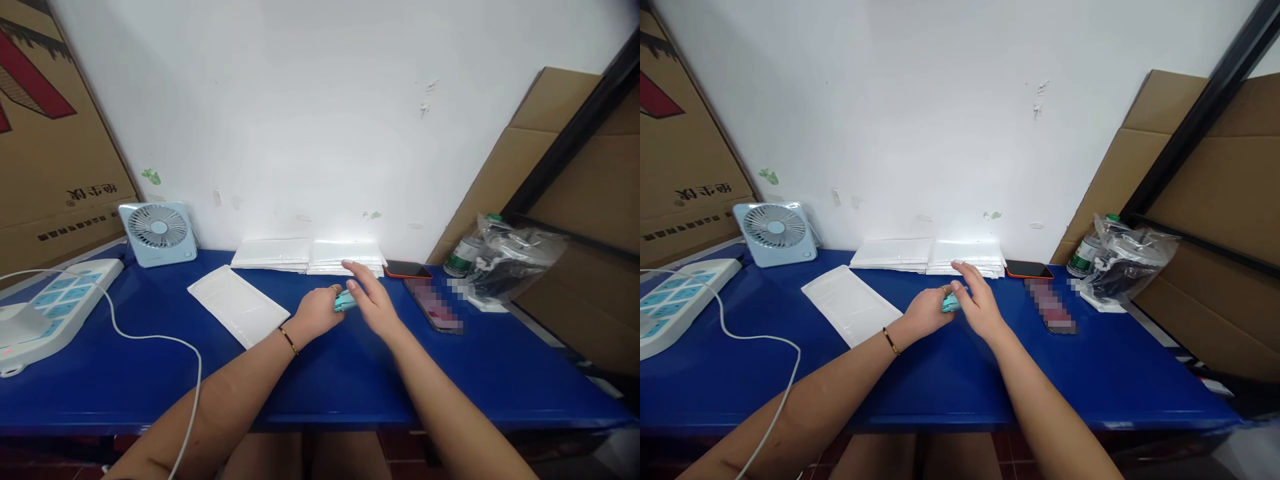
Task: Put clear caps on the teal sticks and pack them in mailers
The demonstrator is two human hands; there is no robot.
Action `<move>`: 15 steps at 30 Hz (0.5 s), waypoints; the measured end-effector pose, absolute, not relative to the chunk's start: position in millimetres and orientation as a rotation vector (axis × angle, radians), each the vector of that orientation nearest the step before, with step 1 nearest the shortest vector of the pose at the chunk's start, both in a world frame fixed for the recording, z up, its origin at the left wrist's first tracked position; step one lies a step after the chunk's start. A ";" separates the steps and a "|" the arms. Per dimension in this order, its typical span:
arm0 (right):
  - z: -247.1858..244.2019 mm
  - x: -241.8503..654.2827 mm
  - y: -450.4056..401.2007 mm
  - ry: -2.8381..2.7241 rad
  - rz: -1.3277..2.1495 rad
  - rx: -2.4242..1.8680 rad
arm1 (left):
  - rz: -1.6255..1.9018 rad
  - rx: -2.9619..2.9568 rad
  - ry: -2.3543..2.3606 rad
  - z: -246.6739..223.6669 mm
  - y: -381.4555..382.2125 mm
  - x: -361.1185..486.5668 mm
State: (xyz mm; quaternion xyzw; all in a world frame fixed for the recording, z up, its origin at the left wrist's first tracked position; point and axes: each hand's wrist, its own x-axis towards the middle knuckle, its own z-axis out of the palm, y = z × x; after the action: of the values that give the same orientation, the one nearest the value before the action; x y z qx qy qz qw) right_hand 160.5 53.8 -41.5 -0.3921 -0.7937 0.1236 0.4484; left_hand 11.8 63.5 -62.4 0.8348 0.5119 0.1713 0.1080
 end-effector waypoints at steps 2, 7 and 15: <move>-37.5 165.4 45.4 -2.193 0.137 -1.090 | 0.434 2.468 1.564 -63.0 62.1 11.6; -45.7 156.3 31.6 -2.486 -0.219 -1.715 | 0.332 2.562 1.530 -59.6 50.0 18.3; -58.0 164.7 30.3 -2.445 -0.144 -1.803 | 0.028 2.725 1.648 -26.5 36.8 -5.1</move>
State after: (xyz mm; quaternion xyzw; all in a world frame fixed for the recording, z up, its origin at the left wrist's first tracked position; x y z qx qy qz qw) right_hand 164.7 30.3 -58.0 -0.5922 -0.8029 -0.0471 0.0500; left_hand -5.1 36.8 -26.5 0.8554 0.5174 0.0089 -0.0214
